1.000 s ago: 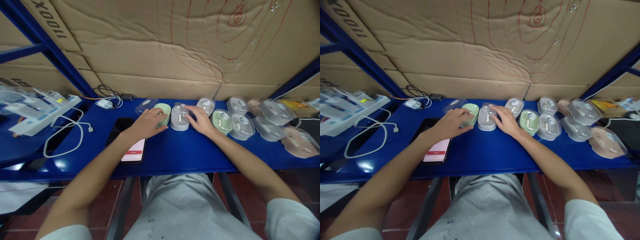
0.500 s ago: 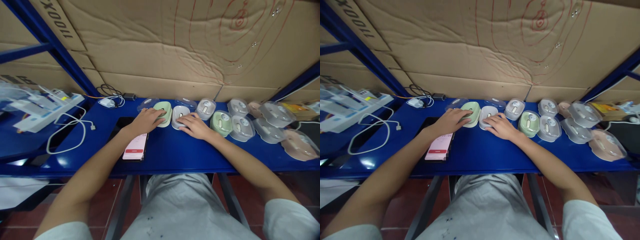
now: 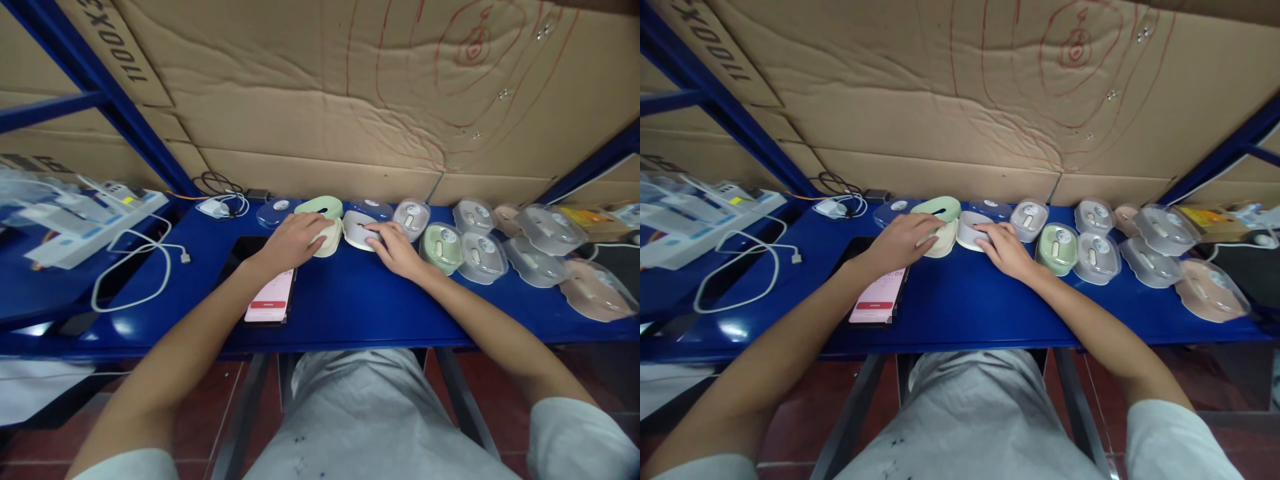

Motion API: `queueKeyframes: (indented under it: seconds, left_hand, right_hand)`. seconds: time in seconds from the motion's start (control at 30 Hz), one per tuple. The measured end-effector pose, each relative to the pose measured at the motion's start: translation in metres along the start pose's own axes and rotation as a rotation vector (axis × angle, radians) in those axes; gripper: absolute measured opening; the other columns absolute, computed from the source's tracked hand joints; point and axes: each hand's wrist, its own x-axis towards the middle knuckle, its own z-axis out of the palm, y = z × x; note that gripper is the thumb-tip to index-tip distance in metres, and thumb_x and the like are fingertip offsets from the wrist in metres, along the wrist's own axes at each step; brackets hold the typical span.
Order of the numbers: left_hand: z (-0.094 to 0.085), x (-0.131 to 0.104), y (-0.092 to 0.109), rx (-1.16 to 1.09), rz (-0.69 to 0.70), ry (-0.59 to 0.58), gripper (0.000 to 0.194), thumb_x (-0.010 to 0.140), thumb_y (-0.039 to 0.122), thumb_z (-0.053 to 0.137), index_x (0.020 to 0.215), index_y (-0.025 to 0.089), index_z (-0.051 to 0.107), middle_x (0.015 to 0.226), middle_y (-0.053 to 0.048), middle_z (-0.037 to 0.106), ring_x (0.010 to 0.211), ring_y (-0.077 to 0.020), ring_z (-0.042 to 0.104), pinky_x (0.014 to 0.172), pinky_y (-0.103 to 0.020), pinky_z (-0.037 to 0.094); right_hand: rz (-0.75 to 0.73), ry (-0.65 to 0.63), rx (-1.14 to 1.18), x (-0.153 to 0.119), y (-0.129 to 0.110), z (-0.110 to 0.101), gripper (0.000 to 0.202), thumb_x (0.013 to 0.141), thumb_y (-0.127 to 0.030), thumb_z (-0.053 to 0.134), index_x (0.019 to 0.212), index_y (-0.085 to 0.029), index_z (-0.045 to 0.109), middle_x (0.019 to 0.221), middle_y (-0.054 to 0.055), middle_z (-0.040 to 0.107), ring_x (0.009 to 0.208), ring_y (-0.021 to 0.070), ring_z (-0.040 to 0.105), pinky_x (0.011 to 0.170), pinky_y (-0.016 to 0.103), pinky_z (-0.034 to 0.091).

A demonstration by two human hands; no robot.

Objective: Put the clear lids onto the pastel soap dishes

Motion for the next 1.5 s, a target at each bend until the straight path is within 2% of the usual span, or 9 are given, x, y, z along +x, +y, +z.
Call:
queueKeyframes:
  seconds: [0.13, 0.47, 0.7, 0.8, 0.87, 1.0, 1.13, 1.3, 1.5]
  left_hand:
    - [0.002, -0.001, 0.017, -0.127, 0.191, -0.023, 0.034, 0.109, 0.033, 0.051, 0.138, 0.02, 0.064, 0.142, -0.014, 0.068, 0.136, -0.0308, 0.063, 0.116, -0.048, 0.048]
    - [0.002, -0.003, 0.014, -0.11, 0.231, -0.137, 0.029, 0.108, 0.035, 0.053, 0.128, 0.023, 0.07, 0.14, -0.012, 0.07, 0.129, -0.0307, 0.067, 0.11, -0.048, 0.049]
    - [0.0, -0.002, 0.017, -0.071, 0.211, -0.032, 0.029, 0.11, 0.036, 0.05, 0.12, 0.022, 0.074, 0.124, -0.01, 0.076, 0.116, -0.0281, 0.071, 0.104, -0.043, 0.051]
    - [-0.001, -0.002, 0.015, -0.059, 0.219, -0.027, 0.028, 0.11, 0.034, 0.051, 0.118, 0.022, 0.075, 0.122, -0.01, 0.077, 0.114, -0.028, 0.072, 0.101, -0.042, 0.051]
    - [0.0, -0.002, 0.015, -0.062, 0.227, -0.044, 0.028, 0.109, 0.033, 0.051, 0.117, 0.021, 0.075, 0.122, -0.011, 0.077, 0.113, -0.0284, 0.072, 0.1, -0.043, 0.051]
    - [0.002, -0.002, 0.015, -0.067, 0.229, -0.065, 0.028, 0.109, 0.033, 0.051, 0.116, 0.021, 0.075, 0.12, -0.011, 0.077, 0.111, -0.0288, 0.073, 0.099, -0.044, 0.052]
    - [0.002, -0.001, 0.014, -0.061, 0.224, -0.074, 0.03, 0.11, 0.034, 0.048, 0.116, 0.021, 0.075, 0.121, -0.011, 0.077, 0.112, -0.0288, 0.072, 0.099, -0.044, 0.051]
    - [0.001, -0.001, 0.013, -0.064, 0.229, -0.098, 0.032, 0.11, 0.034, 0.046, 0.117, 0.021, 0.075, 0.122, -0.011, 0.077, 0.112, -0.0281, 0.072, 0.101, -0.044, 0.051]
    - [0.001, -0.001, 0.014, -0.07, 0.22, -0.108, 0.032, 0.11, 0.034, 0.047, 0.117, 0.02, 0.075, 0.121, -0.012, 0.077, 0.111, -0.0289, 0.073, 0.102, -0.044, 0.051]
  right_hand:
    - [0.008, -0.026, 0.026, 0.0, -0.002, 0.0, 0.045, 0.112, -0.057, 0.04, 0.131, -0.024, 0.063, 0.132, 0.012, 0.075, 0.123, 0.0301, 0.066, 0.111, 0.049, 0.046]
    - [0.067, 0.003, 0.036, -0.001, 0.0, 0.003, 0.046, 0.113, -0.055, 0.035, 0.133, -0.023, 0.062, 0.129, 0.014, 0.074, 0.121, 0.0299, 0.066, 0.109, 0.048, 0.047]
    - [-0.026, -0.064, -0.182, 0.005, -0.006, -0.007, 0.042, 0.115, -0.045, 0.036, 0.135, -0.025, 0.067, 0.149, 0.012, 0.067, 0.145, 0.03, 0.054, 0.125, 0.054, 0.026]
    - [0.134, 0.014, -0.366, 0.004, 0.005, -0.019, 0.048, 0.115, -0.043, 0.03, 0.14, -0.021, 0.064, 0.151, 0.017, 0.063, 0.143, 0.0339, 0.055, 0.122, 0.058, 0.03]
    - [0.275, 0.056, -0.487, 0.0, 0.019, -0.024, 0.052, 0.112, -0.048, 0.035, 0.144, -0.017, 0.061, 0.157, 0.023, 0.056, 0.145, 0.0416, 0.051, 0.119, 0.066, 0.032]
    - [0.461, 0.006, -0.593, -0.011, 0.041, -0.028, 0.062, 0.105, -0.058, 0.05, 0.149, -0.016, 0.056, 0.155, 0.03, 0.054, 0.139, 0.0516, 0.052, 0.107, 0.078, 0.038]
    - [0.447, -0.041, -0.542, -0.009, 0.04, -0.033, 0.051, 0.106, -0.05, 0.05, 0.144, -0.019, 0.064, 0.141, 0.025, 0.066, 0.121, 0.0453, 0.066, 0.1, 0.067, 0.048]
    - [0.375, 0.016, -0.47, -0.001, 0.028, -0.039, 0.044, 0.109, -0.045, 0.046, 0.135, -0.019, 0.07, 0.13, 0.02, 0.074, 0.111, 0.0382, 0.069, 0.095, 0.054, 0.05]
    - [0.313, 0.097, -0.602, 0.002, 0.021, -0.044, 0.041, 0.108, -0.028, 0.038, 0.129, -0.016, 0.072, 0.123, 0.02, 0.076, 0.114, 0.0382, 0.067, 0.096, 0.052, 0.046]
